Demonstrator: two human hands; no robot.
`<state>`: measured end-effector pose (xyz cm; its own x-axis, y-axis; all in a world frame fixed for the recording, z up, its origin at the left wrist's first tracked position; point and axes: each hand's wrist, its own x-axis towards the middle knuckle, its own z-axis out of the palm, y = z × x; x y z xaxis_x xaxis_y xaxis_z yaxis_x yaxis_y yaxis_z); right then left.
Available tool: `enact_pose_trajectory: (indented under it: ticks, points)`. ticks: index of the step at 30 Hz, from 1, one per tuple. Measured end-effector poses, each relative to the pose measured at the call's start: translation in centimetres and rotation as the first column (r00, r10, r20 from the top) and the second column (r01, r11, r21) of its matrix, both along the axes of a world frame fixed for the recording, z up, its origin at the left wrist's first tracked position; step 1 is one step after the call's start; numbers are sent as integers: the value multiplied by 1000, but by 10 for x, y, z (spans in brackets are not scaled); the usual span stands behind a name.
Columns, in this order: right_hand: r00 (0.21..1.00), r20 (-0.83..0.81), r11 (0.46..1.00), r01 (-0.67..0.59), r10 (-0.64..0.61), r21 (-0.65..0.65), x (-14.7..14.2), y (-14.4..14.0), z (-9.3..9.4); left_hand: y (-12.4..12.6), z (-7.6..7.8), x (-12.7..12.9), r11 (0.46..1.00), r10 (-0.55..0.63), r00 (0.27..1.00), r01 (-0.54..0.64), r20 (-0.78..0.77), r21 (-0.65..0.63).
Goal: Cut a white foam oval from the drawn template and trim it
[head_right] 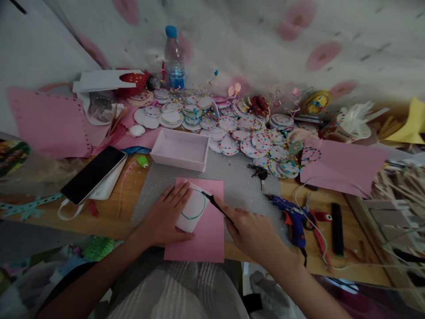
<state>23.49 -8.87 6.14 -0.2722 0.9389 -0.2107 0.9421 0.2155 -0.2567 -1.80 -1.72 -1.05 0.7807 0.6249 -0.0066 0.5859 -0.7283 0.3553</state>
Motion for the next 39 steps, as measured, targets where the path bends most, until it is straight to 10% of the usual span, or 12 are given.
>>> enact_pose_trajectory:
  ticks: [7, 39]
  points:
    - [950, 303, 996, -61, 78, -65, -6, -2, 7, 1, -2, -1, 1000, -8, 1000, 8, -29, 7]
    - [949, -56, 946, 301, -309, -120, -57, -39, 2, 2, -8, -3, 1000, -29, 999, 28, 43, 14]
